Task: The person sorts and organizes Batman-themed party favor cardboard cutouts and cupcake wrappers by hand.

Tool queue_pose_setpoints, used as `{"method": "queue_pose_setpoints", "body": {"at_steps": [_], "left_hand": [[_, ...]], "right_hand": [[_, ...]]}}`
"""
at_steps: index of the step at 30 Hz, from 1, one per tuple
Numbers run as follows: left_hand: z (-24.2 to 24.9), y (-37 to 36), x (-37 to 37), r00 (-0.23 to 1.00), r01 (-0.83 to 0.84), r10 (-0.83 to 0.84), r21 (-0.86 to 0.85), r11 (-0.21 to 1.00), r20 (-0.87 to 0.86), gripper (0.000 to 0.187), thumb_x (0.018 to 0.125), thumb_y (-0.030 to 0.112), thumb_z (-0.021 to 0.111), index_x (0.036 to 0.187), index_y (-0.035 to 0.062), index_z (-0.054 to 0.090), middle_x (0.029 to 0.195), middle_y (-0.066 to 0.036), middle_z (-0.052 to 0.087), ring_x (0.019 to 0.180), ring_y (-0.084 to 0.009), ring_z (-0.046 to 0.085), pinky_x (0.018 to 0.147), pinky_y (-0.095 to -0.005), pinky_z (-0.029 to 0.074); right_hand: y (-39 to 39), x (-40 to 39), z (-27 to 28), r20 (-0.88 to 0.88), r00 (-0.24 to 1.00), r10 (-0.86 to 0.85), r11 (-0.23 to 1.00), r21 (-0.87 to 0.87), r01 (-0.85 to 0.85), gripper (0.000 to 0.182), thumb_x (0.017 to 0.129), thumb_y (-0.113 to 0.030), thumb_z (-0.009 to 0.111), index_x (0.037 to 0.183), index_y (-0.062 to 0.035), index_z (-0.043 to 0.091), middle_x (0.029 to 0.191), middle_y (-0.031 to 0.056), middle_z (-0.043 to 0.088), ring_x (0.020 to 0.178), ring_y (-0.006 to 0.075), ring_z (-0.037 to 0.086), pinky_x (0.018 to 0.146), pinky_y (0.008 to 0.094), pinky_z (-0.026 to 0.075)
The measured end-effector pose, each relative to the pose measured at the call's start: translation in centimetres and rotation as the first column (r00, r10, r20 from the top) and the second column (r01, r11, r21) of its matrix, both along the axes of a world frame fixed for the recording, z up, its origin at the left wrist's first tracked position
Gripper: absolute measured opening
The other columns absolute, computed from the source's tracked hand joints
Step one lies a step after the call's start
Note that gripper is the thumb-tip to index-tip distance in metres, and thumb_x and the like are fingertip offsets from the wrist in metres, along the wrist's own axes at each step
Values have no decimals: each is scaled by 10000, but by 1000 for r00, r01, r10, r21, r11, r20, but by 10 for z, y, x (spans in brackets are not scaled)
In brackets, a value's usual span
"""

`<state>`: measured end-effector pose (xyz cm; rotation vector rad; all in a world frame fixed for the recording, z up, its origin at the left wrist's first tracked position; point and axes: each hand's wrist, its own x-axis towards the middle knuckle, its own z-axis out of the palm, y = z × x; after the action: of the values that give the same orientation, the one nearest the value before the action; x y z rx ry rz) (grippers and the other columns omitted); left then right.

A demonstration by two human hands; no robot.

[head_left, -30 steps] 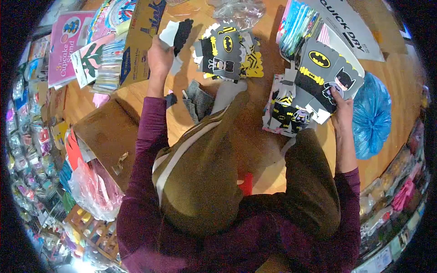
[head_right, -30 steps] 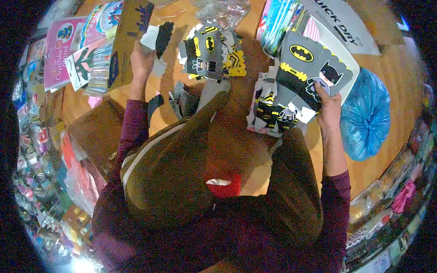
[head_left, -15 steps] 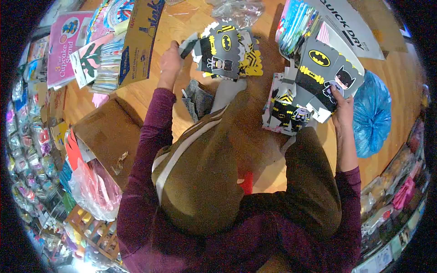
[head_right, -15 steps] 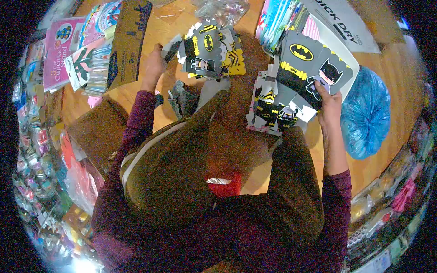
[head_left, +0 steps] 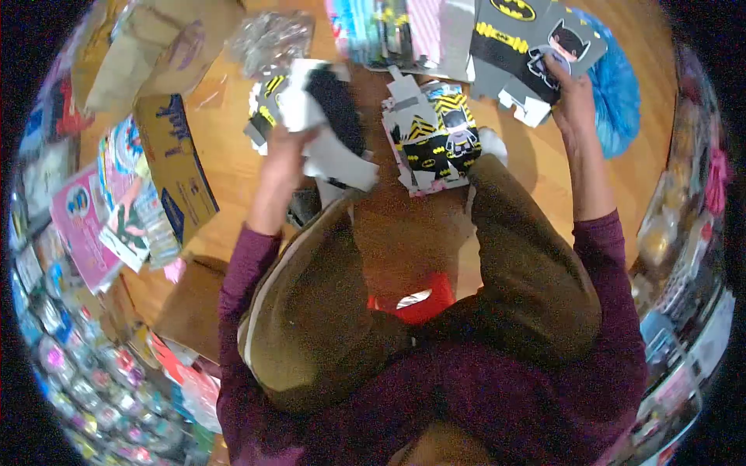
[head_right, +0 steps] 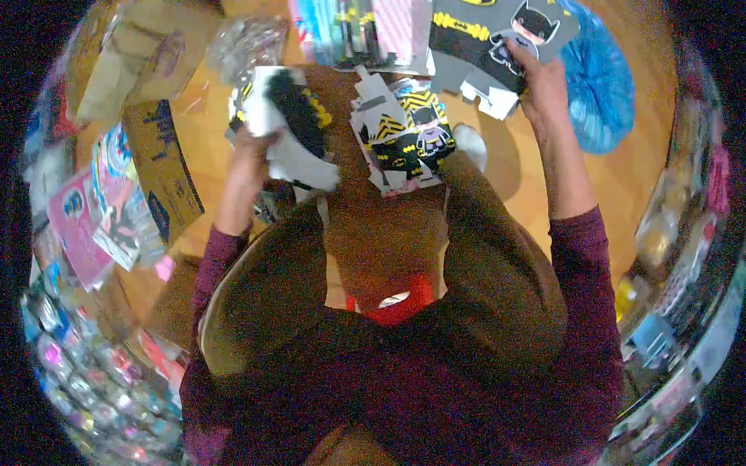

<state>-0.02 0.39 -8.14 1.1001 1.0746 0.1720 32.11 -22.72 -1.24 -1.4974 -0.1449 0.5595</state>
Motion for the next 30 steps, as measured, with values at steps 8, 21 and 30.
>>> {"method": "queue_pose_setpoints", "body": {"at_steps": [8, 21, 30], "left_hand": [[-2, -96, 99, 969, 240, -211, -278, 930, 132, 383, 739, 113, 588, 1067, 0, 426, 902, -101, 550, 778, -207, 555, 644, -318, 467], [-40, -60, 83, 909, 383, -408, 221, 897, 83, 235, 792, 46, 506, 1019, 19, 451, 900, -71, 544, 787, -180, 561, 664, -304, 481], [35, 4, 11, 971, -185, 201, -125, 975, 129, 119, 835, 54, 465, 955, 55, 462, 806, -31, 539, 634, -123, 532, 476, -265, 402]], "right_hand": [[-31, 7, -19, -88, 996, 24, 1000, -15, -25, 272, 728, -82, 634, 976, -31, 536, 903, 50, 592, 773, 141, 574, 704, 288, 470], [-57, 19, -11, -103, 983, -149, 981, 111, 160, 253, 743, -47, 601, 979, -16, 516, 863, 72, 600, 734, 169, 587, 650, 312, 496], [-77, 34, -26, -111, 944, -310, 922, 208, 327, 189, 728, -16, 597, 909, -14, 545, 797, 59, 604, 682, 158, 585, 621, 285, 490]]}}
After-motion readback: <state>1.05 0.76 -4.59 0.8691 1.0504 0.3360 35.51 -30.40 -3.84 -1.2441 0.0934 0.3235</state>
